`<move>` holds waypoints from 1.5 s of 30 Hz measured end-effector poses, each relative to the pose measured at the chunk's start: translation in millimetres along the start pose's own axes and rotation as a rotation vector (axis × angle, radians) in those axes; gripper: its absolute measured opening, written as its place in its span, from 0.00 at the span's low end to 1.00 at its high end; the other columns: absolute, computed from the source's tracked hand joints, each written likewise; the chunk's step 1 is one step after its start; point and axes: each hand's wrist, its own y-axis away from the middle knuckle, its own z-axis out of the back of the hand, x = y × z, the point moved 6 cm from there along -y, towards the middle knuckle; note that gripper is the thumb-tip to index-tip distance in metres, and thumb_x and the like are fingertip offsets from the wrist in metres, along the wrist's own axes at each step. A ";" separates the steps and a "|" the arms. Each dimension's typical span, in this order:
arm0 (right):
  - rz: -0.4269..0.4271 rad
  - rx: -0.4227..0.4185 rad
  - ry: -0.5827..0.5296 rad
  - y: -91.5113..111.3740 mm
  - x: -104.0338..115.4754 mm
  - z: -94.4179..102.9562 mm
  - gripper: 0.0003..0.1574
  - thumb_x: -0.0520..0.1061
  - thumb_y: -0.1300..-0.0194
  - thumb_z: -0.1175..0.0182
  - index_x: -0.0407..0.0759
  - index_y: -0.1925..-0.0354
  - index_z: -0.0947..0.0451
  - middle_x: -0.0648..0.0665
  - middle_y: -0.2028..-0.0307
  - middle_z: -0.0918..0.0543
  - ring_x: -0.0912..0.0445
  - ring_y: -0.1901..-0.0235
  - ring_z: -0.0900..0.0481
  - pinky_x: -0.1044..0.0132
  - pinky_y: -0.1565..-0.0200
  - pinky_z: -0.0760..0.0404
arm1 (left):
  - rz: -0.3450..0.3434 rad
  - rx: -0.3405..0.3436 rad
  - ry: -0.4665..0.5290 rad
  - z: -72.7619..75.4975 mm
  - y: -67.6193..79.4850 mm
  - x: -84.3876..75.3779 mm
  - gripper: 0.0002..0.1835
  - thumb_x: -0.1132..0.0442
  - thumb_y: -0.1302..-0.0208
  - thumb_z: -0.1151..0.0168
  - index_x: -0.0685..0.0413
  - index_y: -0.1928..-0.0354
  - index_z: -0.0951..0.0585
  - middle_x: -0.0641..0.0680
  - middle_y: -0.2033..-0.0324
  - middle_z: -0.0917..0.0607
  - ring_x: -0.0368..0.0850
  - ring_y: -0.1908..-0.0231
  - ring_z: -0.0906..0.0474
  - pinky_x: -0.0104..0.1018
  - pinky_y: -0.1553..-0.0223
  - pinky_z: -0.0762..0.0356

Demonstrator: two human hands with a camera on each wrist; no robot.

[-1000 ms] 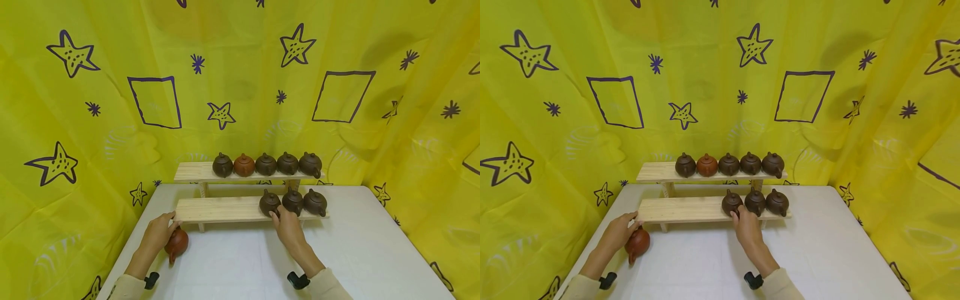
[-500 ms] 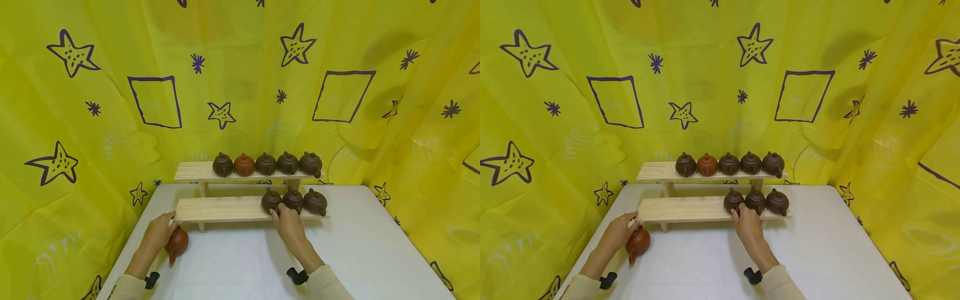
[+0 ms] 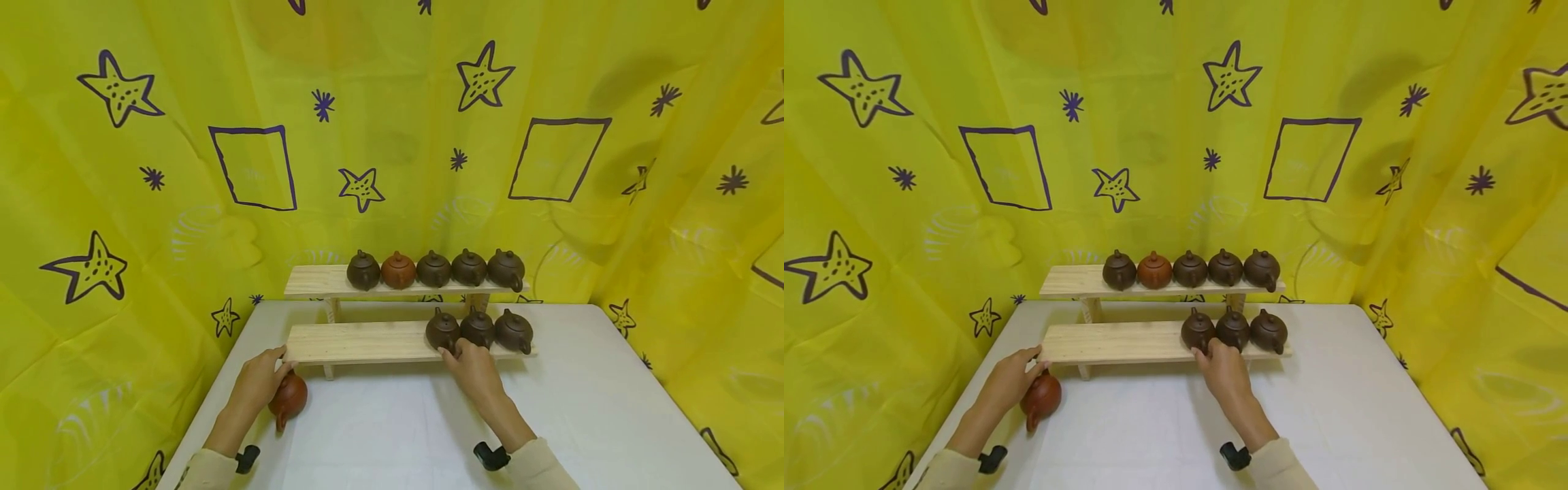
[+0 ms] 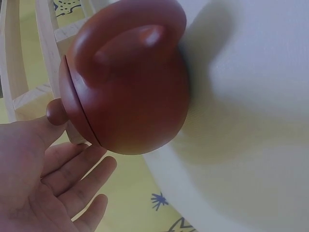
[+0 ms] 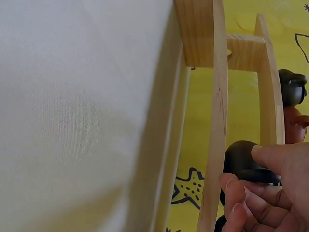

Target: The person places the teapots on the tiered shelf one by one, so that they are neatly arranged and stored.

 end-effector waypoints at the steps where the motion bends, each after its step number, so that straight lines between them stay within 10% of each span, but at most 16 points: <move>1: 0.007 -0.001 0.001 0.5 0.5 -0.4 0.25 0.48 0.29 0.30 0.44 0.78 0.30 0.50 0.85 0.29 0.55 0.82 0.31 0.63 0.77 0.31 | 0.003 0.001 0.001 0.1 0.3 0.2 0.26 0.59 0.27 0.32 0.72 0.36 0.21 0.73 0.44 0.15 0.73 0.43 0.18 0.64 0.41 0.20; 22: 0.047 0.266 -0.044 33.0 24.8 -50.5 0.30 0.52 0.30 0.29 0.47 0.84 0.30 0.55 0.85 0.33 0.61 0.83 0.36 0.70 0.78 0.35 | -0.012 -0.001 -0.014 2.3 -0.5 -0.6 0.26 0.60 0.28 0.31 0.73 0.37 0.20 0.72 0.46 0.14 0.72 0.45 0.17 0.64 0.42 0.19; 34: 0.153 0.480 -0.102 60.0 83.0 -119.8 0.23 0.56 0.31 0.29 0.45 0.76 0.22 0.55 0.78 0.23 0.63 0.77 0.29 0.68 0.72 0.25 | -0.005 0.006 -0.011 3.2 -1.3 1.9 0.25 0.59 0.28 0.31 0.72 0.37 0.20 0.72 0.46 0.14 0.72 0.45 0.17 0.64 0.42 0.19; 45: 0.198 0.488 -0.088 70.0 153.3 -172.3 0.30 0.65 0.35 0.28 0.44 0.77 0.22 0.53 0.81 0.22 0.63 0.82 0.30 0.69 0.79 0.28 | -0.032 -0.012 -0.021 3.9 -3.0 0.7 0.25 0.59 0.28 0.31 0.72 0.38 0.19 0.71 0.48 0.13 0.71 0.47 0.16 0.64 0.44 0.18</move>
